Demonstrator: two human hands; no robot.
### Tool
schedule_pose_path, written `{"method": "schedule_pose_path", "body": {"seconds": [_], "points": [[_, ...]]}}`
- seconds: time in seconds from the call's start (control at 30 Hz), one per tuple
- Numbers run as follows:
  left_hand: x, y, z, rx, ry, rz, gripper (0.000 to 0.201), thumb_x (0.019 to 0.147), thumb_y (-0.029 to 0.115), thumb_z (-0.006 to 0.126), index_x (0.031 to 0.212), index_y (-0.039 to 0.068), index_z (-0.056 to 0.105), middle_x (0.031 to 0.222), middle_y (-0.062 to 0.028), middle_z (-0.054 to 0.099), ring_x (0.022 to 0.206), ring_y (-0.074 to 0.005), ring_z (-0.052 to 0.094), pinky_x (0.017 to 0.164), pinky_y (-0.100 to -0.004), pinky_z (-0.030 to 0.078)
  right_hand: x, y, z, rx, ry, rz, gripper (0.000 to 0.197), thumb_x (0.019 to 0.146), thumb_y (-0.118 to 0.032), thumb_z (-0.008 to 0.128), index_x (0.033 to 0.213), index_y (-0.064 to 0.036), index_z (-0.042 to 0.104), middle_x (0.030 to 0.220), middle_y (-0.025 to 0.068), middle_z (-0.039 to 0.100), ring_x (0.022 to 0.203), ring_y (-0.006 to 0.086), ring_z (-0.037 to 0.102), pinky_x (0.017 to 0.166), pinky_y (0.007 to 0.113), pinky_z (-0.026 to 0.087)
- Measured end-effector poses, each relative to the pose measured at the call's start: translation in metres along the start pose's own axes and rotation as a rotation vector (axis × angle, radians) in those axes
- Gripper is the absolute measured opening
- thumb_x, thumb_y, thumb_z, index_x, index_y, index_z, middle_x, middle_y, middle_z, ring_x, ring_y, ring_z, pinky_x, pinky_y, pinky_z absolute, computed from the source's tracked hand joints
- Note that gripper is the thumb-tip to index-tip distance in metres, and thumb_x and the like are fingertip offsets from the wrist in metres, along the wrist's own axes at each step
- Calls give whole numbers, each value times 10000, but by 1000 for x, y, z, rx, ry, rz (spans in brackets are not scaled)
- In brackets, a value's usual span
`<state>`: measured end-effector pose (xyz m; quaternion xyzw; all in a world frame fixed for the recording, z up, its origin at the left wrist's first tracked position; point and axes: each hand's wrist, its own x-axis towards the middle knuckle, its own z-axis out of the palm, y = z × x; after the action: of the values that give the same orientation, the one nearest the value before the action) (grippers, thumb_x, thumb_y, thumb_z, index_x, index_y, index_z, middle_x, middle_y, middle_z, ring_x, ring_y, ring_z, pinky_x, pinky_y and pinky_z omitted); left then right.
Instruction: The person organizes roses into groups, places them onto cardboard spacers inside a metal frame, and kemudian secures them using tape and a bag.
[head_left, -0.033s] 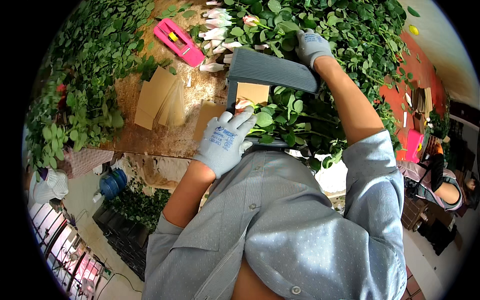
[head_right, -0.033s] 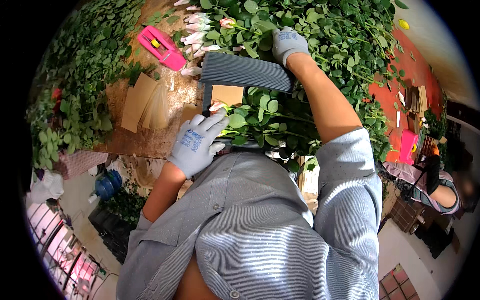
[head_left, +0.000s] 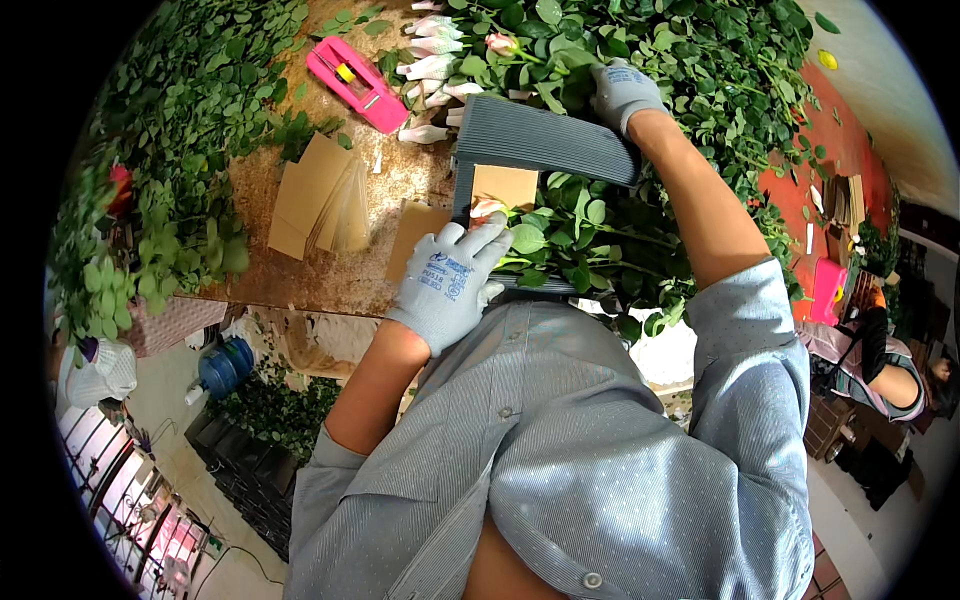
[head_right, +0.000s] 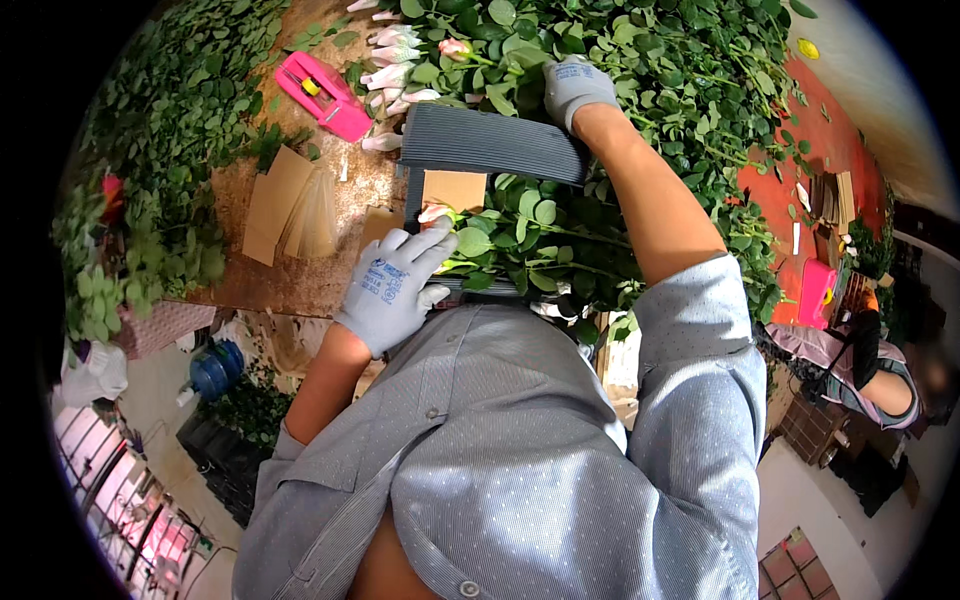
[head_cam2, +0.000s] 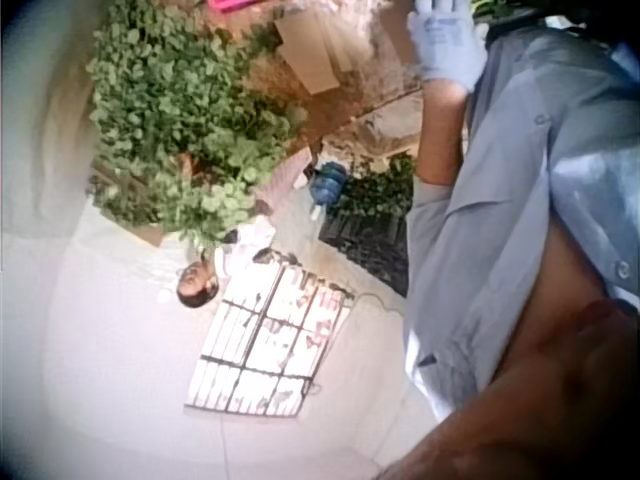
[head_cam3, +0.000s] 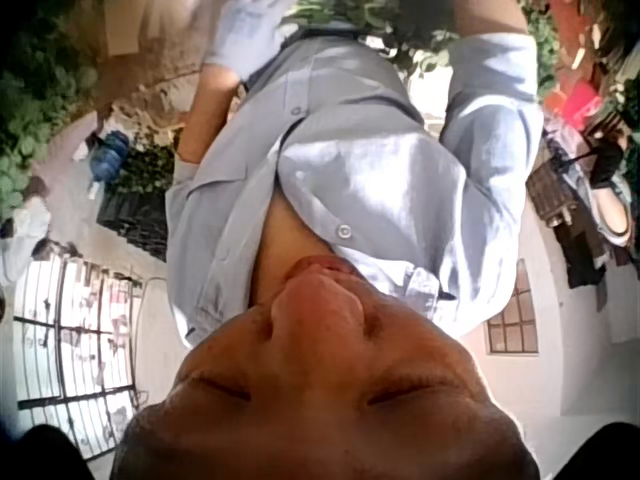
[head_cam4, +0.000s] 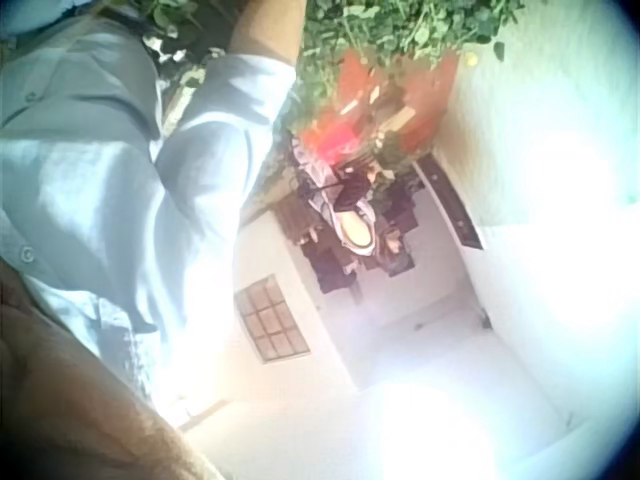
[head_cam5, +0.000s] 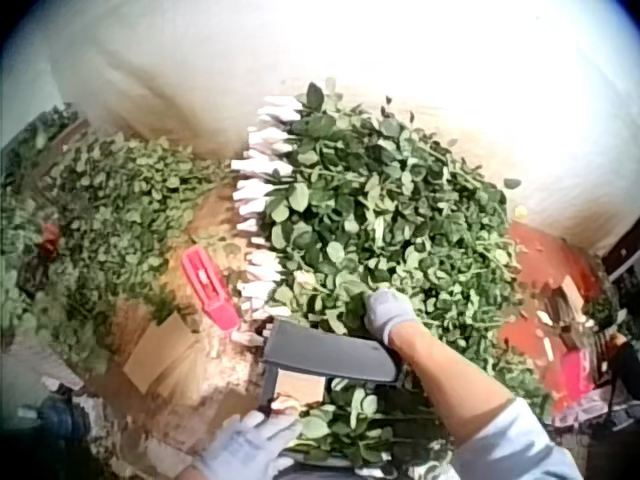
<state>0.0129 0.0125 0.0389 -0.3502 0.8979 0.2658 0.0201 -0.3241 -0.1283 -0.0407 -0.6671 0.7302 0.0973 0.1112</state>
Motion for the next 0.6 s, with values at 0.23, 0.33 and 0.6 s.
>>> {"method": "schedule_pose_path", "body": {"seconds": [0.23, 0.33, 0.6], "points": [[4, 0, -1, 1, 0, 6, 594, 829, 275, 781, 1384, 116, 642, 1467, -37, 599, 1134, -278, 577, 945, -429, 494, -26, -7, -39, -109, -68, -120, 369, 948, -177, 603, 1295, -111, 708, 1347, 192, 647, 1247, 378, 642, 1011, 460, 555], [4, -1, -2, 16, -1, 32, 596, 826, 277, 782, 1383, 116, 643, 1466, -40, 599, 1132, -280, 578, 941, -429, 494, -42, 4, -56, -103, 270, -166, 356, 937, -160, 642, 1288, -100, 641, 1216, 193, 645, 1127, 381, 657, 952, 477, 552], [1, -3, 3, 3, 29, 34, 604, 825, 273, 778, 1389, 110, 637, 1466, -47, 597, 1112, -287, 587, 937, -437, 495, -146, -28, -147, -217, 848, -278, 330, 860, -144, 682, 1183, -113, 623, 1124, 122, 648, 998, 319, 668, 797, 435, 570]]}}
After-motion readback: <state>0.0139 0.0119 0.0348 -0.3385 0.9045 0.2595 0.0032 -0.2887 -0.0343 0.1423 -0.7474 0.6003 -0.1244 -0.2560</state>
